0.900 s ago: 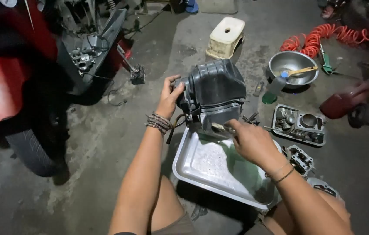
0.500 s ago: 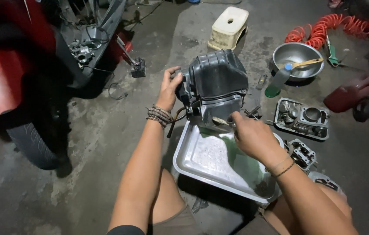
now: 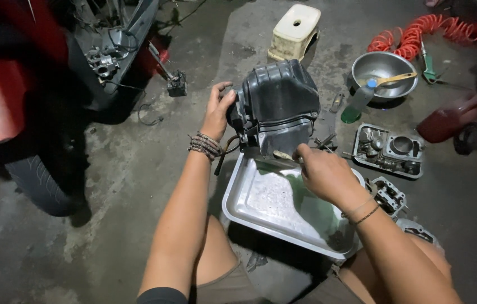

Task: The person scrubs a black motorcycle airbox with a brush, rotating the part to clean different sides. The person then places the airbox on a tray and continues scrubbing its interior surfaces.

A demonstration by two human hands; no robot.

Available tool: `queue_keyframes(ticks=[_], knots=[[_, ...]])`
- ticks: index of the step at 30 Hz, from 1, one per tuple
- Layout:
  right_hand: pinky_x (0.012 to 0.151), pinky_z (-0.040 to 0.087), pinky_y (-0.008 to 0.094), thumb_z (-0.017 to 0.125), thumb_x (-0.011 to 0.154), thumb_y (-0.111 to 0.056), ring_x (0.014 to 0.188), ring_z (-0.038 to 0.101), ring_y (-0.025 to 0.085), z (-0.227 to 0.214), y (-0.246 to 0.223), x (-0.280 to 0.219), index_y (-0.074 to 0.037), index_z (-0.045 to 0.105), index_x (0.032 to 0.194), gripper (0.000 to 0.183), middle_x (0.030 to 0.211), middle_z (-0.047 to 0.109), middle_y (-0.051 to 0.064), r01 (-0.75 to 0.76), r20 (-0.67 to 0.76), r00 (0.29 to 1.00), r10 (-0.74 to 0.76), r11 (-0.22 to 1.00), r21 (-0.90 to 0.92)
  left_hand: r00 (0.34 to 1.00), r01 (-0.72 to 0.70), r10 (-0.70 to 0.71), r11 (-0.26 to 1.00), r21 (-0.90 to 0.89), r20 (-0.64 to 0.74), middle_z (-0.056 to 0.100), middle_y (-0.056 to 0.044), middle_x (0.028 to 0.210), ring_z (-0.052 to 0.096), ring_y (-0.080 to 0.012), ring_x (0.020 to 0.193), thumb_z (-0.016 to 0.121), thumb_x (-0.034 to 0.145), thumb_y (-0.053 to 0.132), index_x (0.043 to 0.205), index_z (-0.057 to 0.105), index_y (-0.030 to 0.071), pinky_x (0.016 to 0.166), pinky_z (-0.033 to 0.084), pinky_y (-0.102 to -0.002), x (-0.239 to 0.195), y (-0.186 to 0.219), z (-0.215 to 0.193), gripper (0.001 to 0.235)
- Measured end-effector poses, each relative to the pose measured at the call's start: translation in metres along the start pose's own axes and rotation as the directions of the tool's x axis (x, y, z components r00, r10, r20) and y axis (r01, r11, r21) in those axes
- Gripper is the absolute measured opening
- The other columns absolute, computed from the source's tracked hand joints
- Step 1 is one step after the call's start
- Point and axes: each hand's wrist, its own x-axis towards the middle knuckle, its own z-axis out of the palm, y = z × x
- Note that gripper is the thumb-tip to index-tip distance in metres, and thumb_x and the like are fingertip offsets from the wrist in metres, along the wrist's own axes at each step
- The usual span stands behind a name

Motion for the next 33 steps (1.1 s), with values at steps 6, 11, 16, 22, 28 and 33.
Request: queue_keyframes(ticks=[6, 11, 16, 22, 28, 33], knots=[[0.066, 0.059, 0.056, 0.061, 0.091, -0.010, 0.080, 0.075, 0.045, 0.005, 0.003, 0.003, -0.004, 0.061, 0.120, 0.029, 0.088, 0.072, 0.020, 0.029, 0.018, 0.999, -0.028, 0.999, -0.026, 0.999, 0.004, 0.005, 0.983, 0.184, -0.048, 0.056, -0.018, 0.132, 0.056, -0.0379, 0.124, 0.063, 0.101, 0.056, 0.140, 0.054, 0.015, 0.110, 0.041, -0.052, 0.000, -0.004, 0.002, 0.058], [0.066, 0.060, 0.053, 0.060, 0.094, -0.010, 0.080, 0.076, 0.043, -0.001, -0.001, 0.003, -0.003, 0.062, 0.120, 0.027, 0.089, 0.074, 0.020, 0.012, 0.004, 1.000, -0.012, 1.000, -0.017, 0.995, 0.066, -0.044, 0.960, 0.271, -0.086, 0.058, -0.012, 0.132, 0.056, -0.0346, 0.126, 0.062, 0.097, 0.062, 0.139, 0.056, 0.022, 0.112, 0.040, -0.050, 0.001, 0.006, 0.007, 0.057], [0.065, 0.060, 0.054, 0.061, 0.093, -0.011, 0.079, 0.076, 0.044, 0.001, -0.002, 0.002, -0.003, 0.062, 0.119, 0.028, 0.089, 0.074, 0.020, 0.024, 0.009, 1.000, -0.024, 0.999, -0.021, 0.995, 0.068, -0.048, 0.971, 0.229, -0.089, 0.066, -0.010, 0.112, 0.063, -0.0264, 0.111, 0.064, 0.096, 0.061, 0.136, 0.056, 0.023, 0.104, 0.046, -0.045, -0.003, 0.012, 0.007, 0.056], [0.065, 0.059, 0.056, 0.060, 0.093, -0.010, 0.079, 0.075, 0.046, 0.000, -0.001, 0.002, -0.002, 0.062, 0.117, 0.026, 0.088, 0.074, 0.022, 0.032, 0.001, 0.999, -0.032, 0.999, -0.007, 0.995, 0.052, -0.031, 0.970, 0.236, -0.094, 0.066, -0.015, 0.119, 0.064, -0.0319, 0.114, 0.063, 0.097, 0.059, 0.135, 0.057, 0.021, 0.104, 0.046, -0.048, -0.003, 0.014, 0.008, 0.055], [0.063, 0.060, 0.052, 0.062, 0.092, -0.010, 0.077, 0.076, 0.042, 0.000, 0.002, 0.004, -0.001, 0.063, 0.119, 0.028, 0.087, 0.074, 0.020, 0.047, 0.010, 0.999, -0.047, 0.999, -0.015, 0.996, 0.068, -0.050, 0.960, 0.271, -0.072, 0.067, -0.014, 0.111, 0.063, -0.0318, 0.113, 0.061, 0.097, 0.060, 0.138, 0.055, 0.022, 0.104, 0.047, -0.048, 0.000, 0.006, 0.005, 0.056], [0.062, 0.060, 0.051, 0.058, 0.095, -0.009, 0.075, 0.076, 0.041, 0.001, 0.002, 0.003, -0.001, 0.062, 0.120, 0.027, 0.085, 0.073, 0.020, 0.045, 0.001, 0.999, -0.045, 0.999, 0.029, 0.997, 0.054, -0.038, 0.969, 0.242, -0.068, 0.068, -0.012, 0.108, 0.063, -0.0276, 0.110, 0.062, 0.098, 0.058, 0.137, 0.055, 0.021, 0.103, 0.047, -0.047, -0.003, 0.013, 0.006, 0.054]])
